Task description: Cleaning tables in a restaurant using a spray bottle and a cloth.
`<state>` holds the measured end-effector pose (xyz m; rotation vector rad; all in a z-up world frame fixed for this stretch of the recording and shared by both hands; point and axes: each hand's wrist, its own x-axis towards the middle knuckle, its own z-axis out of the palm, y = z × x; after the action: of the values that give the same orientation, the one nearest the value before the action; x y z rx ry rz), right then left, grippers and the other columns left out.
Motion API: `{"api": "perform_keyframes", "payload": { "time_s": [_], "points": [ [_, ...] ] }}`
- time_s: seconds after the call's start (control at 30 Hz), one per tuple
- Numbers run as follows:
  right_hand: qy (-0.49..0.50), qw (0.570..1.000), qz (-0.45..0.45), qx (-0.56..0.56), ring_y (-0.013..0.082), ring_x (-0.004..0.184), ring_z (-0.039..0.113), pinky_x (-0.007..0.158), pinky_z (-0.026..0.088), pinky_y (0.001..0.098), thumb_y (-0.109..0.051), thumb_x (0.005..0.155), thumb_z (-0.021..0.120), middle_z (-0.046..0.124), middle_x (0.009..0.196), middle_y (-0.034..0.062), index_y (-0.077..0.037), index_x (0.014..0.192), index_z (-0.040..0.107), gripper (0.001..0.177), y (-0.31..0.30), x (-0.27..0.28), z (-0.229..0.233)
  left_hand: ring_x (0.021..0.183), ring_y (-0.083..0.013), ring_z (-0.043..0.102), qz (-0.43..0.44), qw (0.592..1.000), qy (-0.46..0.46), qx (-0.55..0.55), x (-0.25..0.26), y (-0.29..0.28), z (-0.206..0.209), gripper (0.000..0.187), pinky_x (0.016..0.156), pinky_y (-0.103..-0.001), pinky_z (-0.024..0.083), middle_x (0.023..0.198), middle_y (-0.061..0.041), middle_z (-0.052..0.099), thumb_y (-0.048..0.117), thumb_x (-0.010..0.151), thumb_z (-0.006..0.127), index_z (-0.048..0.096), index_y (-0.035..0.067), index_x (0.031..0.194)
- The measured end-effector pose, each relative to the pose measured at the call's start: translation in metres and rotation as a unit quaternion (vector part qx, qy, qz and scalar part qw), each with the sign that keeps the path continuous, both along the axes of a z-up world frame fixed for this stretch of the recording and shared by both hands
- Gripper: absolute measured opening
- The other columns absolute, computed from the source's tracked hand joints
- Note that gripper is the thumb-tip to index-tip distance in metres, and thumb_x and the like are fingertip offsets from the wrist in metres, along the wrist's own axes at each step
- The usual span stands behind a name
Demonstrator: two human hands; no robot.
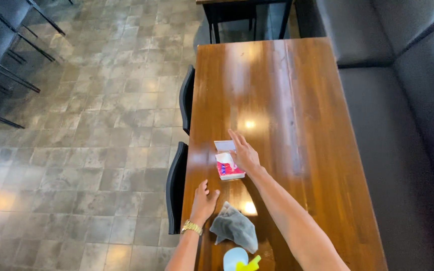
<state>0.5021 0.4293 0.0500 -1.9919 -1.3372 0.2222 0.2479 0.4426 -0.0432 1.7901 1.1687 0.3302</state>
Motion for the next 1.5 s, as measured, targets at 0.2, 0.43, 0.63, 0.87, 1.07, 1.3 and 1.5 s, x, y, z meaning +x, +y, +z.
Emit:
{"api": "perform_keyframes", "payload": {
  "time_s": [0.2,0.43,0.63,0.87,1.07,1.3,1.5],
  "points": [
    [0.004,0.994,0.051,-0.098,0.033,0.102,0.07,0.084,0.059,0.0448,-0.009,0.09,0.063,0.068,0.117,0.0064,-0.02,0.126,0.065,0.038,0.015,0.021,-0.021,0.144,-0.0437,0.034,-0.066,0.994,-0.004,0.089,0.036,0.017,0.009,0.117,0.117,-0.048,0.032,0.157,-0.026,0.03,0.039,0.077,0.091,0.015,0.003,0.159],
    [-0.078,0.994,-0.046,-0.06,0.0345,0.092,0.071,0.078,0.059,0.0452,-0.004,0.084,0.061,0.071,0.107,0.0084,-0.016,0.113,0.071,0.033,-0.062,0.105,-0.021,0.144,-0.0456,0.033,-0.174,0.971,0.144,0.077,0.083,0.048,0.056,0.144,0.105,-0.047,0.047,0.164,-0.026,0.009,0.027,0.051,0.101,0.008,0.023,0.161],
    [-0.067,0.992,-0.063,-0.084,0.0348,0.096,0.07,0.079,0.058,0.0456,-0.008,0.095,0.061,0.072,0.111,0.0065,-0.019,0.121,0.07,0.029,-0.083,0.107,-0.011,0.127,-0.0434,0.055,-0.225,0.963,0.126,0.076,0.113,0.053,0.034,0.129,0.098,-0.048,0.055,0.147,-0.017,0.041,0.028,0.058,0.095,0.016,0.028,0.16],
    [0.011,0.972,-0.236,0.018,0.0363,0.095,0.07,0.08,0.057,0.0436,-0.012,0.093,0.064,0.052,0.146,0.015,-0.016,0.14,0.057,0.047,-0.126,0.075,0.01,0.117,-0.0417,0.061,-0.256,0.947,0.003,0.193,0.156,0.013,0.066,0.091,0.093,-0.047,0.057,0.131,-0.017,0.047,0.031,0.068,0.092,0.042,0.023,0.144],
    [0.067,0.946,-0.314,0.044,0.0358,0.103,0.067,0.082,0.058,0.0383,-0.007,0.097,0.062,0.056,0.133,0.0173,-0.01,0.131,0.059,0.035,-0.214,0.052,-0.055,0.117,-0.0398,0.06,-0.283,0.944,-0.058,0.162,0.216,-0.019,0.05,0.099,0.09,-0.044,0.057,0.14,-0.019,0.04,0.04,0.066,0.095,0.04,0.021,0.146],
    [0.151,0.945,-0.285,-0.049,0.0321,0.087,0.068,0.079,0.057,0.0375,-0.003,0.094,0.06,0.066,0.107,0.0139,-0.008,0.121,0.066,0.028,-0.291,-0.009,-0.057,0.122,-0.038,0.054,-0.179,0.962,-0.106,0.179,0.176,-0.045,0.039,0.088,0.086,-0.036,0.06,0.143,-0.019,0.036,0.03,0.077,0.085,0.037,0.009,0.147],
    [0.138,0.976,-0.17,-0.003,0.0334,0.092,0.07,0.08,0.058,0.0397,0.0,0.094,0.054,0.07,0.101,0.0146,-0.007,0.121,0.064,0.03,-0.319,-0.1,-0.042,0.122,-0.0284,0.062,-0.202,0.961,-0.187,0.032,0.025,-0.081,0.066,0.032,0.113,-0.037,0.047,0.131,-0.013,0.062,0.002,0.1,0.049,0.063,0.005,0.129]
  ]
}}
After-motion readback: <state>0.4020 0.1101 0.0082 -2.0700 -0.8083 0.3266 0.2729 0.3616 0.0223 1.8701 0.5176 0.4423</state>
